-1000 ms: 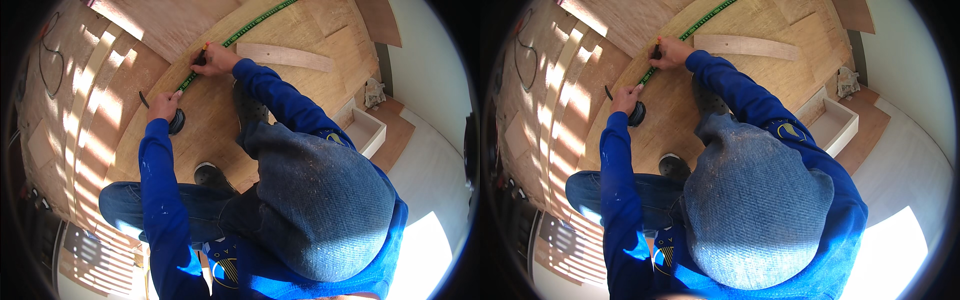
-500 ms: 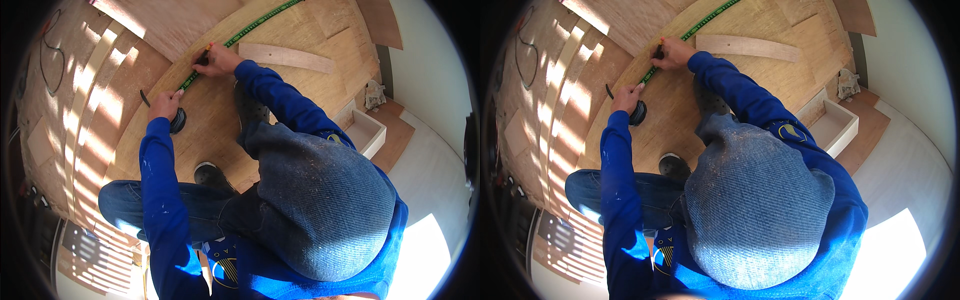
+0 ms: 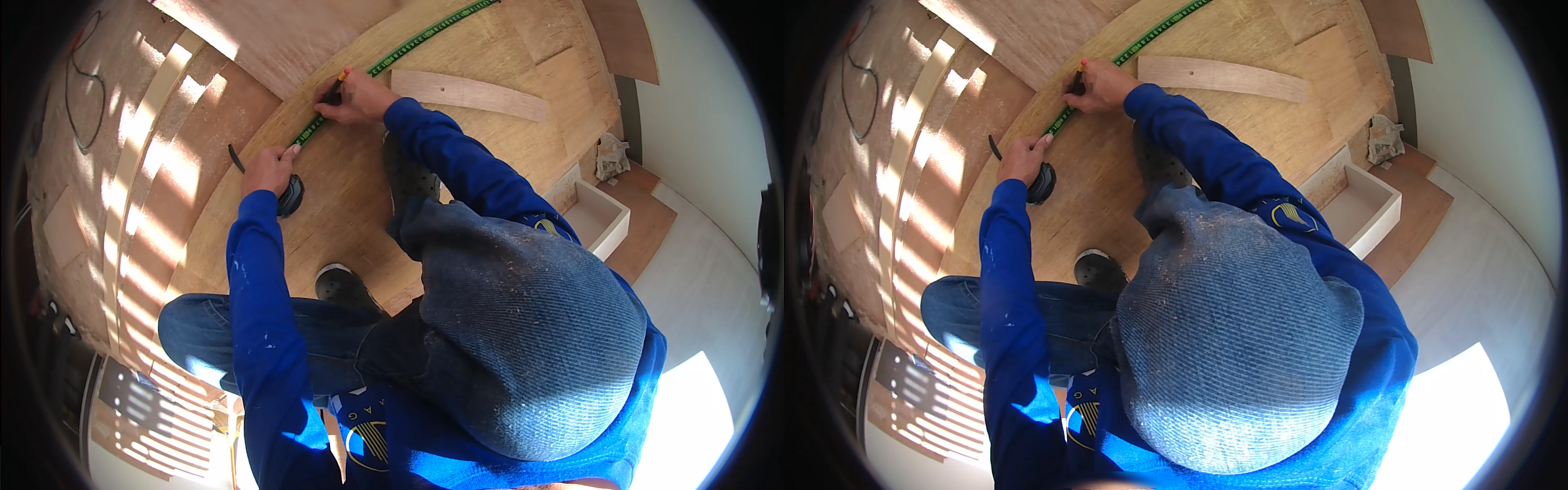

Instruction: The person measures a wooden board with a tape measure and marks it with a pencil. They then position the board on the floor, measure and mark it again, and prepare to cut it with a circular saw.

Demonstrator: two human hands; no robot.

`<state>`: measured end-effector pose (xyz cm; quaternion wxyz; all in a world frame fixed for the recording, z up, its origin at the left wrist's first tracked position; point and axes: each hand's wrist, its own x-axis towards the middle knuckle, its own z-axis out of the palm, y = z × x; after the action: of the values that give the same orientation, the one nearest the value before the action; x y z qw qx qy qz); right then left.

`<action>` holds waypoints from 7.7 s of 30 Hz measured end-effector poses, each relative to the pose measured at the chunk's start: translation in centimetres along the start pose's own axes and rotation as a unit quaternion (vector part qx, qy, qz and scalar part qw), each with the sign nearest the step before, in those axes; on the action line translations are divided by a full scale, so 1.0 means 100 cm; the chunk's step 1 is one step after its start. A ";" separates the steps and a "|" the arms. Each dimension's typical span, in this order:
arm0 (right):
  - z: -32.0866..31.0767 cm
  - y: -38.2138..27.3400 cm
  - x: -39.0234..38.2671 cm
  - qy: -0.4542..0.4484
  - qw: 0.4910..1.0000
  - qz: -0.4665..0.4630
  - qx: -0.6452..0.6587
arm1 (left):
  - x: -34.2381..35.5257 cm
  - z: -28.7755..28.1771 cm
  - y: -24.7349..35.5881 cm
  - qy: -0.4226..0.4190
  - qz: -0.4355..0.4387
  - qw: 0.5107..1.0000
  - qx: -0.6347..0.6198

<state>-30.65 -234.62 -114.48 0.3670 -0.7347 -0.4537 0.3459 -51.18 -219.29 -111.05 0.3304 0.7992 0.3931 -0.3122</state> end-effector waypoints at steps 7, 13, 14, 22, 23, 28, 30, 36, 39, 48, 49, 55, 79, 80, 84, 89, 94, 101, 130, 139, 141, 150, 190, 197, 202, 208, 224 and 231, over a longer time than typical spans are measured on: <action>0.002 0.003 0.000 0.012 1.000 -0.021 -0.004 | 0.001 0.003 -0.002 0.007 0.001 1.000 0.001; 0.004 0.006 0.001 0.019 0.999 -0.042 -0.027 | 0.004 0.004 -0.005 0.009 0.004 1.000 0.004; 0.004 0.007 0.002 0.026 0.998 -0.045 -0.027 | 0.004 0.004 -0.005 0.005 0.001 1.000 -0.002; 0.002 0.006 0.002 -0.004 0.997 -0.032 -0.067 | 0.005 0.006 -0.005 0.010 -0.001 1.000 0.007; 0.001 0.005 0.001 -0.009 0.998 -0.024 -0.058 | 0.005 0.007 -0.005 0.008 -0.001 1.000 0.000; -0.003 0.002 0.000 -0.013 0.996 -0.017 -0.086 | 0.005 0.007 -0.006 0.011 0.001 1.000 0.002; -0.003 0.002 0.000 -0.025 0.995 0.015 -0.097 | 0.006 0.008 -0.007 0.014 0.005 1.000 -0.006; -0.001 0.001 0.002 -0.001 0.999 -0.020 -0.048 | 0.006 0.007 -0.005 0.011 -0.011 1.000 0.000; -0.002 0.001 0.001 -0.030 0.993 0.014 -0.109 | 0.005 0.005 -0.004 -0.004 -0.013 1.000 -0.012; -0.001 0.004 0.002 -0.030 0.992 -0.018 -0.117 | 0.004 0.004 -0.002 -0.012 -0.008 1.000 0.002; -0.001 0.004 0.001 -0.017 0.994 -0.027 -0.101 | 0.004 0.004 -0.003 -0.013 -0.014 1.000 0.000; 0.000 0.005 0.002 -0.008 0.998 -0.045 -0.049 | 0.004 0.006 -0.004 0.002 -0.004 1.000 -0.001; -0.172 0.061 -0.127 0.301 0.930 0.074 -0.199 | 0.010 0.008 -0.007 0.015 0.003 1.000 -0.013; -0.168 0.062 -0.149 0.264 0.933 0.069 -0.236 | 0.012 0.008 -0.009 0.003 0.007 1.000 -0.016; -0.154 0.060 -0.193 0.151 0.943 0.104 -0.276 | 0.020 -0.001 -0.017 -0.058 0.066 0.994 -0.069; -0.149 0.056 -0.192 0.127 0.914 0.128 -0.362 | 0.013 -0.041 0.005 -0.051 0.110 0.965 -0.234; -0.150 0.040 -0.194 0.080 0.903 0.174 -0.384 | 0.004 -0.122 0.065 -0.005 0.091 0.950 -0.298; -0.161 -0.109 -0.293 0.336 0.878 0.242 -0.239 | -0.091 -0.204 0.079 0.029 0.113 0.965 -0.234; -0.004 -0.309 -0.599 0.314 0.700 0.641 0.018 | -0.367 -0.037 0.014 -0.088 -0.003 0.979 -0.183; -0.012 -0.289 -0.626 0.305 0.730 0.611 0.022 | -0.419 -0.057 -0.024 -0.037 -0.027 0.971 -0.236; -0.022 -0.285 -0.630 0.308 0.746 0.591 0.003 | -0.434 -0.062 -0.033 -0.016 -0.040 0.969 -0.244; -0.037 -0.274 -0.659 0.310 0.763 0.564 0.056 | -0.492 -0.039 -0.058 -0.021 -0.067 0.970 -0.232; -0.035 -0.345 -0.591 0.258 0.829 0.495 -0.011 | -0.530 -0.099 -0.169 -0.003 -0.068 0.974 -0.216; 0.001 -0.361 -0.562 0.272 0.806 0.523 -0.057 | -0.441 -0.149 -0.158 -0.037 -0.005 0.982 -0.184; 0.023 -0.371 -0.536 0.298 0.788 0.538 0.009 | -0.392 -0.158 -0.143 -0.032 0.061 0.986 -0.152; 0.013 -0.363 -0.526 0.242 0.806 0.540 -0.020 | -0.383 -0.140 -0.153 -0.018 0.034 0.965 -0.261; -0.099 -0.211 -0.442 0.197 0.848 0.484 -0.085 | -0.410 -0.109 -0.174 0.178 -0.188 0.802 -0.539; -0.114 -0.128 -0.436 0.239 0.836 0.474 -0.140 | -0.321 -0.109 -0.156 0.149 -0.159 0.751 -0.624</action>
<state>-41.61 -273.24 -90.31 0.1482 -0.9631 0.0086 0.2245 -77.53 -217.00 -84.75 0.6380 0.3777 0.6666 0.0774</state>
